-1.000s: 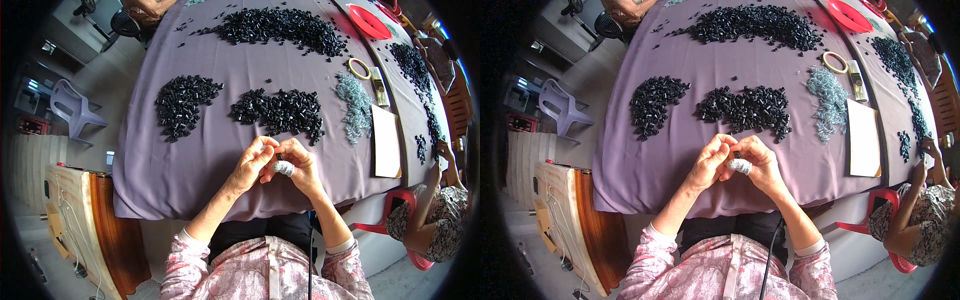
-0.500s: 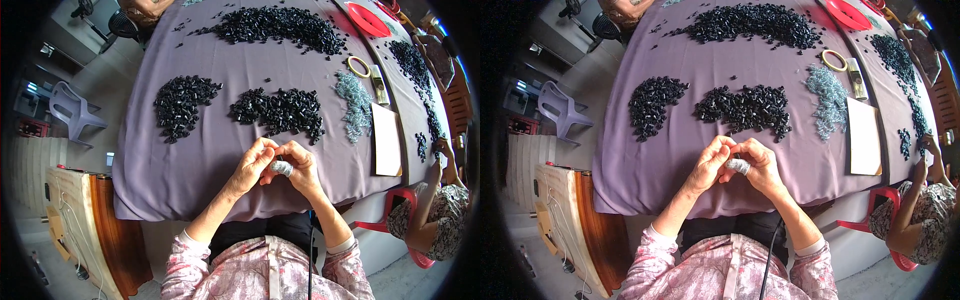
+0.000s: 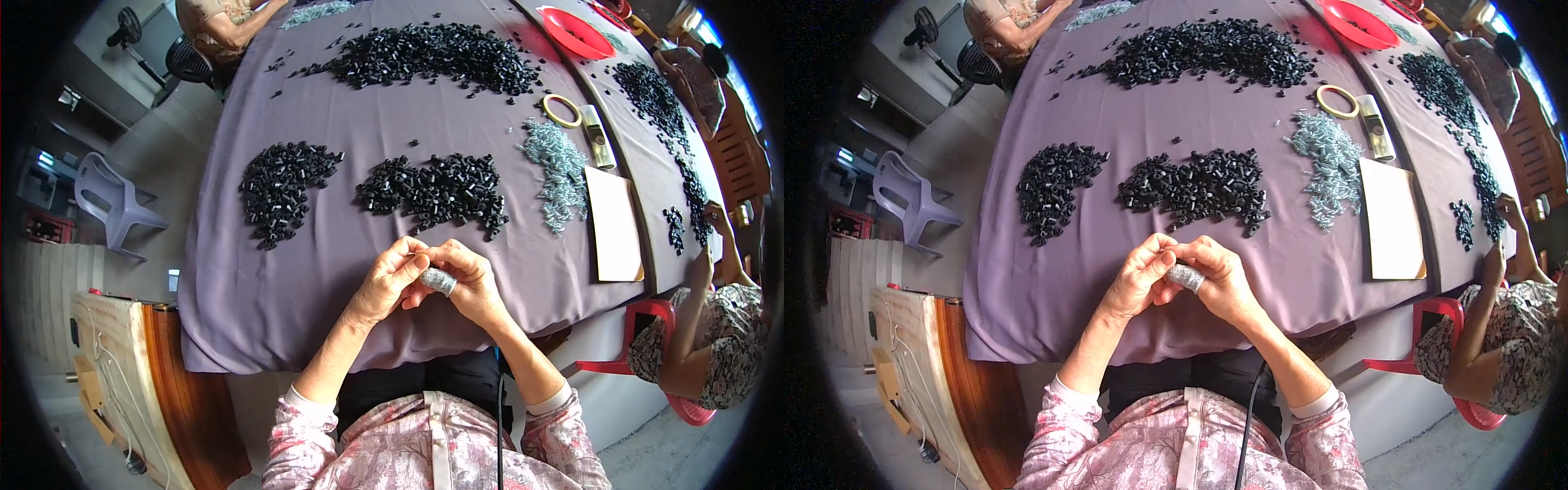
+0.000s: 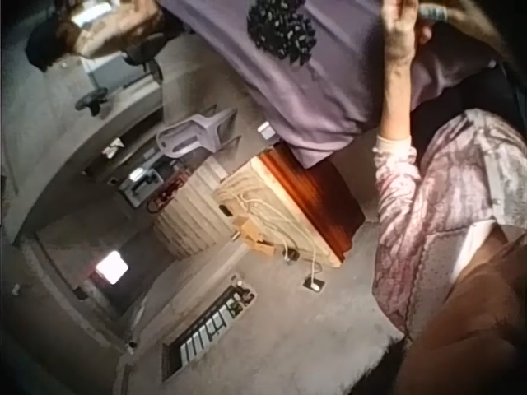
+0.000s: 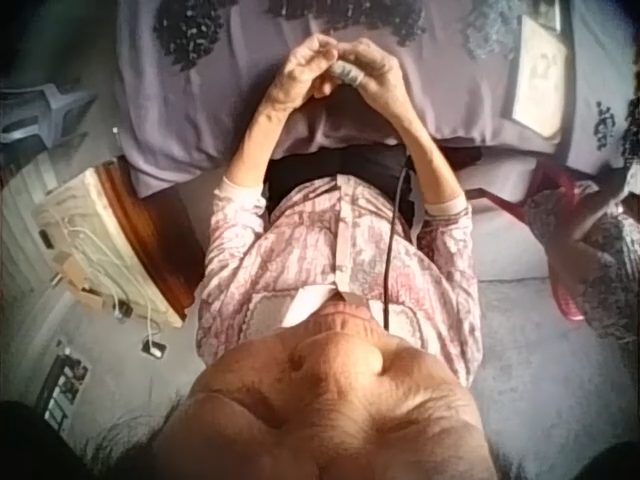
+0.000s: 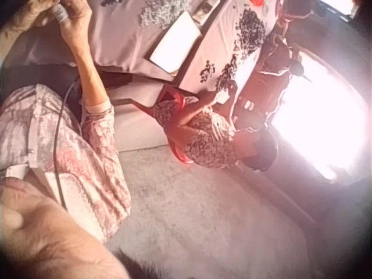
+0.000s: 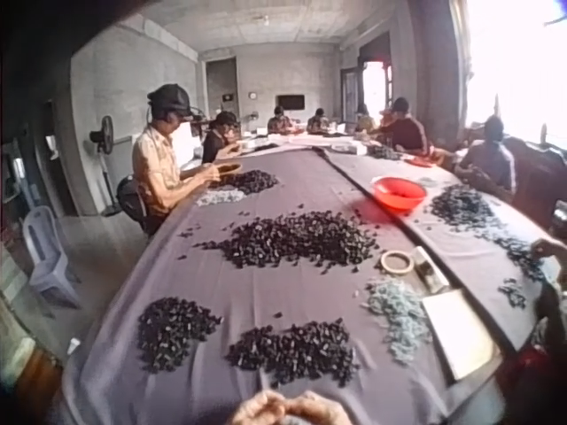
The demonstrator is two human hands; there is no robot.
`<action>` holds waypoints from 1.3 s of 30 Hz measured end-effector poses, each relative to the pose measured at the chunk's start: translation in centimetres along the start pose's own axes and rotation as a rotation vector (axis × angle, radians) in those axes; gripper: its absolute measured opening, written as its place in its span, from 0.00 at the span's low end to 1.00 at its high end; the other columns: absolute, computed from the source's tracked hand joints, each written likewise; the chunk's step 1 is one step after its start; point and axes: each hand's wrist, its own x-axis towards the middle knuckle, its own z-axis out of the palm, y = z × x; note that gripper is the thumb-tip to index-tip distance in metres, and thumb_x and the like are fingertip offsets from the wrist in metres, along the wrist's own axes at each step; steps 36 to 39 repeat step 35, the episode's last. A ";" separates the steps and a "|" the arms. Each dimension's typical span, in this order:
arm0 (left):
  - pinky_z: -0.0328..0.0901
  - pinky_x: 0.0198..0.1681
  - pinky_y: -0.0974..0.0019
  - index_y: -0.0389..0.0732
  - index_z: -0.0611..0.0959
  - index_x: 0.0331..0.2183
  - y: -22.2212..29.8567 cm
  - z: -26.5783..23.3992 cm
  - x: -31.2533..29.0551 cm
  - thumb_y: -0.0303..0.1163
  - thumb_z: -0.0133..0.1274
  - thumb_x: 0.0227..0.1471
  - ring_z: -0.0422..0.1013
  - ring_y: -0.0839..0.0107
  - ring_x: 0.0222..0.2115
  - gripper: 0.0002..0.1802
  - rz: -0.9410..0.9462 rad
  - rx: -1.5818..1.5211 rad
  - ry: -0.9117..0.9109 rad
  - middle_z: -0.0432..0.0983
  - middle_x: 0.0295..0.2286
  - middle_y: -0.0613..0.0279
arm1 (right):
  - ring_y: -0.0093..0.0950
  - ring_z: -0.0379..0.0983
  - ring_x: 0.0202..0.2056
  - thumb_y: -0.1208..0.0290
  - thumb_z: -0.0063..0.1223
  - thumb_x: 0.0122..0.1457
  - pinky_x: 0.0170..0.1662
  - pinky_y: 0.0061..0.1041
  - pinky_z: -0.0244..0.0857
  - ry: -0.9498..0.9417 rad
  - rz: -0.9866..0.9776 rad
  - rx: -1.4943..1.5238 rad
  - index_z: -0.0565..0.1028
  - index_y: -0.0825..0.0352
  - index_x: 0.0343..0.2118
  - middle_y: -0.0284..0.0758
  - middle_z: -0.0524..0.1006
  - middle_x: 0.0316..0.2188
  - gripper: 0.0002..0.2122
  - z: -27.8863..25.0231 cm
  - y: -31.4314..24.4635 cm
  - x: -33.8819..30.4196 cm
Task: The person assembles small plastic components by inserting metal pins into black plastic pieces by hand.
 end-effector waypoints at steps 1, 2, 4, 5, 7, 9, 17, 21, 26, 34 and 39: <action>0.55 0.12 0.80 0.39 0.70 0.34 -0.1 0.0 0.0 0.37 0.46 0.54 0.62 0.82 0.12 0.11 0.009 0.008 0.002 0.68 0.20 0.66 | 0.18 0.66 0.28 0.80 0.55 0.49 0.34 0.16 0.62 0.011 0.001 0.017 0.74 0.67 0.38 0.29 0.68 0.24 0.11 0.1 0.0 -0.1; 0.56 0.12 0.80 0.39 0.70 0.34 0.0 0.2 -0.1 0.35 0.46 0.54 0.62 0.82 0.12 0.10 0.008 0.011 0.014 0.69 0.22 0.66 | 0.18 0.67 0.29 0.80 0.54 0.49 0.35 0.17 0.62 0.017 0.002 0.026 0.74 0.67 0.38 0.30 0.69 0.25 0.12 0.2 0.0 -0.3; 0.57 0.12 0.81 0.39 0.70 0.34 0.1 0.3 -0.2 0.33 0.45 0.54 0.62 0.82 0.13 0.08 0.010 0.014 0.024 0.70 0.24 0.65 | 0.18 0.67 0.29 0.80 0.54 0.49 0.35 0.17 0.63 0.012 0.018 -0.015 0.74 0.67 0.38 0.31 0.69 0.26 0.12 0.0 0.1 -0.5; 0.57 0.13 0.81 0.39 0.70 0.34 -0.1 0.1 -0.2 0.32 0.45 0.54 0.63 0.82 0.13 0.07 0.004 0.015 0.011 0.71 0.26 0.64 | 0.17 0.67 0.31 0.80 0.53 0.50 0.36 0.17 0.63 -0.007 0.043 0.044 0.72 0.67 0.41 0.29 0.70 0.28 0.14 0.0 0.3 -0.8; 0.56 0.12 0.81 0.39 0.70 0.34 0.0 0.4 -0.3 0.32 0.45 0.54 0.63 0.82 0.13 0.07 -0.003 -0.006 0.018 0.72 0.24 0.64 | 0.17 0.67 0.31 0.80 0.53 0.51 0.37 0.17 0.63 0.005 0.085 0.169 0.71 0.67 0.43 0.28 0.70 0.28 0.15 -0.2 -0.6 -1.1; 0.55 0.11 0.81 0.40 0.71 0.34 0.2 0.3 -0.6 0.31 0.45 0.55 0.63 0.82 0.12 0.06 -0.029 -0.047 0.036 0.72 0.22 0.63 | 0.14 0.66 0.34 0.80 0.51 0.53 0.39 0.16 0.62 -0.043 0.084 0.258 0.68 0.67 0.47 0.25 0.69 0.30 0.17 -1.2 -1.2 -1.3; 0.50 0.10 0.83 0.39 0.75 0.29 3.6 -2.9 -4.5 0.31 0.45 0.54 0.59 0.86 0.10 0.06 -0.046 0.386 0.295 0.70 0.16 0.67 | 0.31 0.69 0.24 0.82 0.54 0.44 0.28 0.25 0.63 0.506 -0.103 -0.956 0.75 0.64 0.28 0.35 0.71 0.22 0.08 -10.5 -3.6 -0.1; 0.50 0.11 0.83 0.39 0.74 0.27 4.1 -5.4 -5.6 0.32 0.45 0.54 0.57 0.87 0.09 0.08 0.001 0.614 0.387 0.68 0.14 0.70 | 0.37 0.70 0.28 0.80 0.52 0.43 0.32 0.31 0.63 0.422 -0.098 -1.043 0.75 0.63 0.29 0.35 0.71 0.24 0.08 -10.6 -2.8 0.2; 0.61 0.19 0.63 0.38 0.73 0.27 4.4 -4.8 -5.2 0.30 0.50 0.48 0.69 0.62 0.14 0.06 0.152 1.338 0.601 0.70 0.13 0.58 | 0.36 0.69 0.32 0.81 0.50 0.42 0.34 0.32 0.63 0.344 -0.103 -1.181 0.75 0.62 0.31 0.36 0.70 0.25 0.11 -9.6 -1.9 1.3; 0.63 0.22 0.57 0.40 0.73 0.27 4.0 -3.2 -4.7 0.33 0.50 0.49 0.71 0.54 0.20 0.07 0.320 1.383 0.717 0.72 0.17 0.53 | 0.36 0.69 0.32 0.81 0.50 0.41 0.35 0.32 0.63 0.289 -0.039 -1.153 0.75 0.62 0.32 0.36 0.70 0.25 0.13 -9.4 -2.3 1.7; 0.63 0.23 0.57 0.40 0.73 0.26 3.6 -3.1 -4.4 0.32 0.50 0.49 0.71 0.54 0.21 0.06 0.396 1.371 0.693 0.73 0.18 0.52 | 0.36 0.69 0.32 0.81 0.50 0.41 0.35 0.32 0.63 0.287 -0.041 -1.153 0.75 0.62 0.32 0.36 0.70 0.25 0.13 -9.3 -2.2 1.8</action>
